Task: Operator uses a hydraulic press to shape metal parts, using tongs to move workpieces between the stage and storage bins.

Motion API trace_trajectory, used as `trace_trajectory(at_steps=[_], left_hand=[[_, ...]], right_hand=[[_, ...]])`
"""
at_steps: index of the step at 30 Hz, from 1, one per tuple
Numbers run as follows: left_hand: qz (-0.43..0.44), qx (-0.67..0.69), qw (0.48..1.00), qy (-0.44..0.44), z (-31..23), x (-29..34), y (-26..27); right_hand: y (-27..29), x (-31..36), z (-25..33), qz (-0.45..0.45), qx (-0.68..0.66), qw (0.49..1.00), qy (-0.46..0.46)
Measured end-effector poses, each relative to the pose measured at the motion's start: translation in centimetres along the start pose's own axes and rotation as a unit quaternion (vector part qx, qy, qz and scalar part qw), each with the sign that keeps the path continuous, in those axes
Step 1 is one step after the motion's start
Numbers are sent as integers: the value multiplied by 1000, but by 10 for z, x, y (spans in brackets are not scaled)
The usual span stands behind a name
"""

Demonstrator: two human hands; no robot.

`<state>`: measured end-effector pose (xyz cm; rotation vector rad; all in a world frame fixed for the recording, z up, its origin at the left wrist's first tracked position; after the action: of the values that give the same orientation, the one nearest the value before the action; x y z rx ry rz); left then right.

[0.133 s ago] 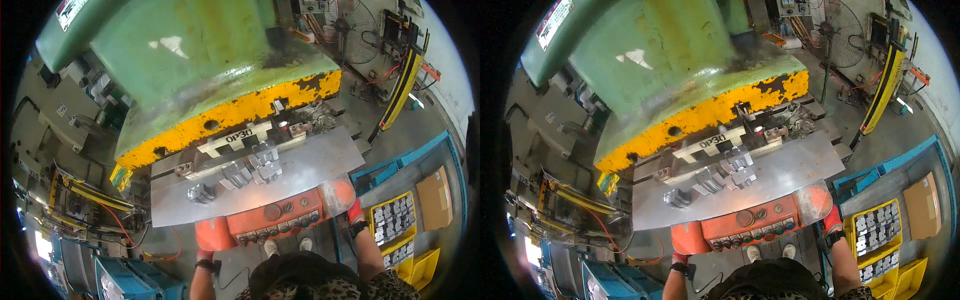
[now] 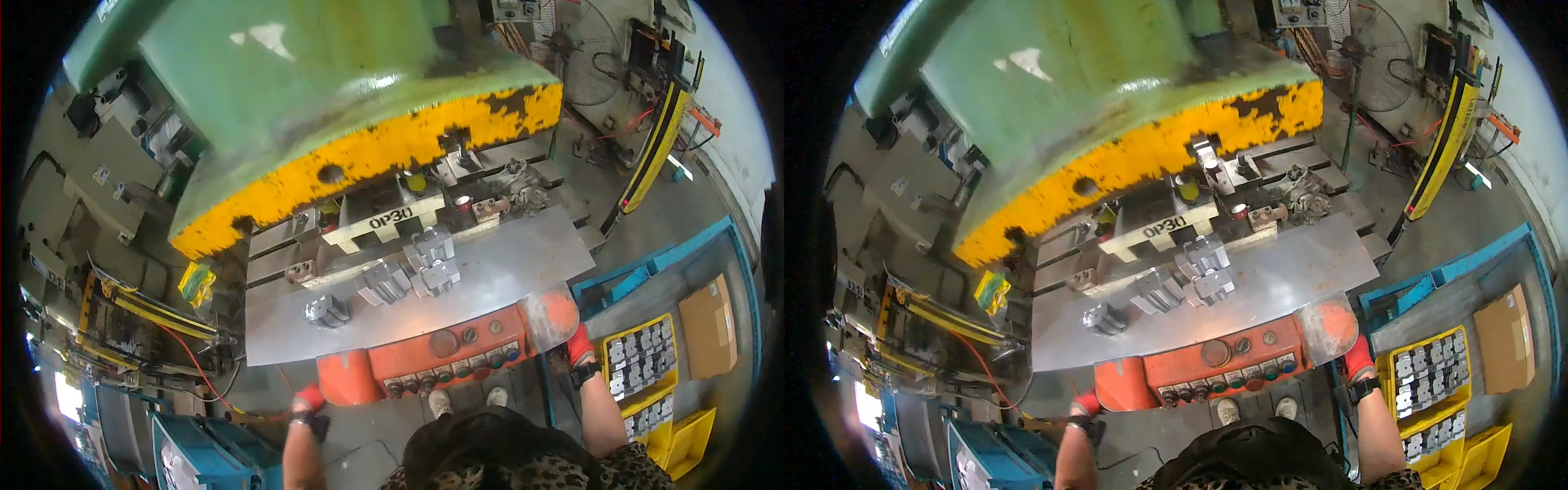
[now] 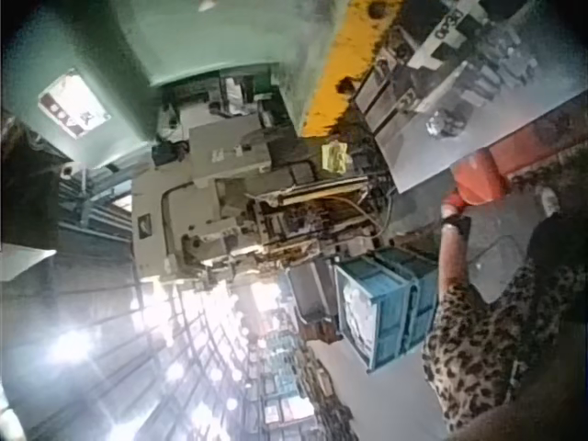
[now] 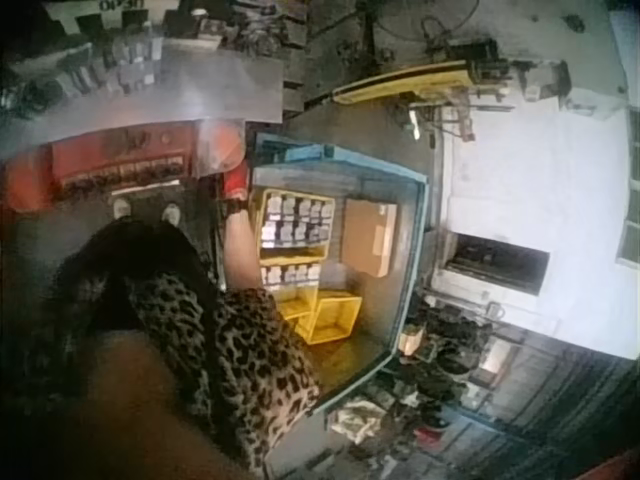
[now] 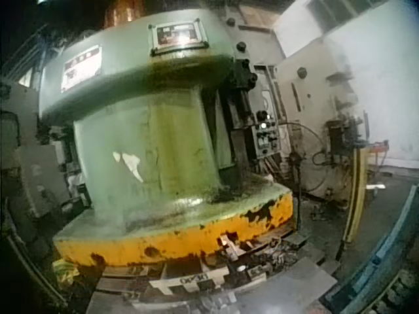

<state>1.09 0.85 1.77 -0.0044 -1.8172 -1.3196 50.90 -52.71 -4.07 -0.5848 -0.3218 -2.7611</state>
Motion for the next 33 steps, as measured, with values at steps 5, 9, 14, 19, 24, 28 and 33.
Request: trace_trajectory(at_steps=[5, 9, 14, 19, 24, 28, 33], left_hand=[[-221, 69, 967, 107, -26, 20, 190], [-421, 88, 902, -42, -99, -3, 335], [-449, 82, 882, -118, -196, -86, 457], [-395, 8, 917, -54, -264, -170, 511], [-373, -63, 923, -69, -286, -223, 522], [-435, -9, 899, -38, -273, -204, 532], [-439, 6, 890, -119, -246, -129, 511]], right_hand=[[-6, 9, -15, -23, -23, 999, -7], [-5, 39, -14, -34, -87, 993, -67], [-6, 92, 12, -94, -239, 963, -80], [6, 144, 8, -166, -240, 955, -53], [4, 181, 6, -222, -88, 970, -51], [-34, 195, 79, -83, 38, 996, -17], [-111, 179, 185, 4, 284, 922, 264]])
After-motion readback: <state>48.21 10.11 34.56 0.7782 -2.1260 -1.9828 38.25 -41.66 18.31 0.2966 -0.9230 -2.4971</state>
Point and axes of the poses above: each hand's wrist, its own x-axis away from the middle knuckle, its own y-axis out of the back of the hand, z = x × y, the point moved 3 cm from there along -x, towards the middle knuckle, and after that the axes turned 9 degrees about -y, right-handed, at the moved point
